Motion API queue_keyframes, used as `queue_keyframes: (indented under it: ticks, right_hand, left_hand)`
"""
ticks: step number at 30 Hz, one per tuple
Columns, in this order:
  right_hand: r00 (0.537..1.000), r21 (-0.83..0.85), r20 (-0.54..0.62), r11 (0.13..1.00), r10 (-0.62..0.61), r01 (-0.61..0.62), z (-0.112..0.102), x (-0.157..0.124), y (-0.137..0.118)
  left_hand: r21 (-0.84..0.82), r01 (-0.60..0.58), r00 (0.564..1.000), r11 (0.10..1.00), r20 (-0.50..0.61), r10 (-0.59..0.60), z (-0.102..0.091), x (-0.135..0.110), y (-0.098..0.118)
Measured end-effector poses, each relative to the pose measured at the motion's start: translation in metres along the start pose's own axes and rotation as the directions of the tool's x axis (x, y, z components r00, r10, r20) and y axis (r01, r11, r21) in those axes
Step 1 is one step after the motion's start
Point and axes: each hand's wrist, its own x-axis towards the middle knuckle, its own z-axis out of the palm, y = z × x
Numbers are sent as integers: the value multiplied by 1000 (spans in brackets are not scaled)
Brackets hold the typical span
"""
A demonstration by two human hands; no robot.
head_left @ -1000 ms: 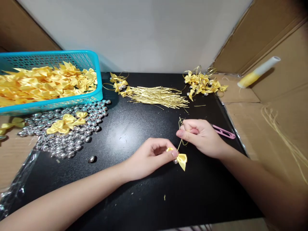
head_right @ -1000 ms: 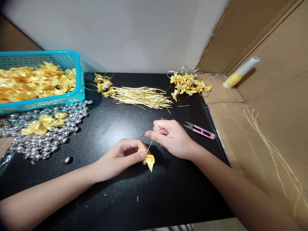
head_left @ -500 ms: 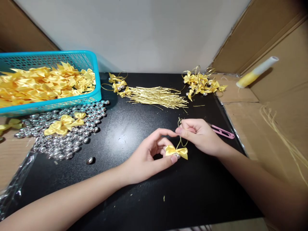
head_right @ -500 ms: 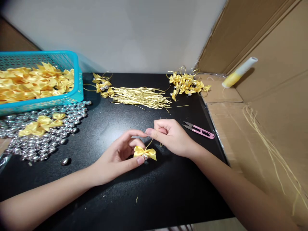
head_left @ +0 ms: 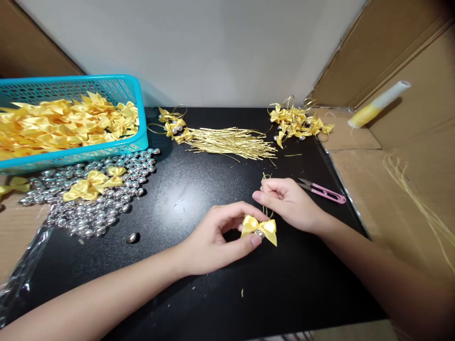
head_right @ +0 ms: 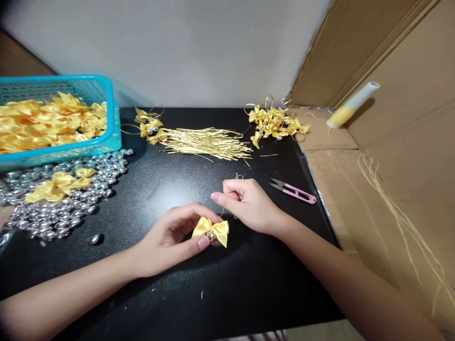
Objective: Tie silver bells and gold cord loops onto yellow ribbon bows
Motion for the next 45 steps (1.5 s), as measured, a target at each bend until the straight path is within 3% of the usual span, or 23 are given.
queue_keyframes:
  ticks: [4,9,25,27,30,34,36,39,41,43,45]
  right_hand:
    - [1000,-1,22,1000,11,-11,2,0,1]
    - [1000,-13,5,1000,1,-1,4,1,3]
    - [1000,-13,-10,1000,15,-16,3,0,3]
    - [999,-66,-41,997,-29,26,3,-1,3]
    - [965,-280,-159,946,-211,161,1,-2,2]
    - [885,-541,-297,827,-357,153,-19,1,-3]
    - [905,-620,-270,779,-329,99,-40,1,-5]
    - [981,-712,-166,701,-104,-46,-78,-9,-2]
    - [984,-773,-176,619,-1,-138,-97,-25,7]
    - [976,-812,-217,560,-27,-165,-106,-45,21]
    - [957,-838,-260,524,-133,-155,-107,-65,35]
  left_hand:
    - [-50,-27,998,998,-61,24,1,-1,-1]
    - [154,-151,986,977,-53,160,-2,-1,2]
    - [256,-100,990,962,-69,121,-3,-1,-1]
    - [273,-102,990,957,-64,123,-3,-1,1]
    - [298,-100,990,949,-66,125,-4,0,2]
    - [306,-67,990,950,-101,102,-5,1,1]
    - [306,-43,988,951,-126,85,-5,1,0]
    - [288,10,986,957,-165,40,-5,2,-4]
    - [267,51,982,962,-189,0,-6,3,-6]
    - [247,78,978,966,-206,-26,-7,5,-9]
    - [241,83,975,967,-218,-30,-8,6,-11]
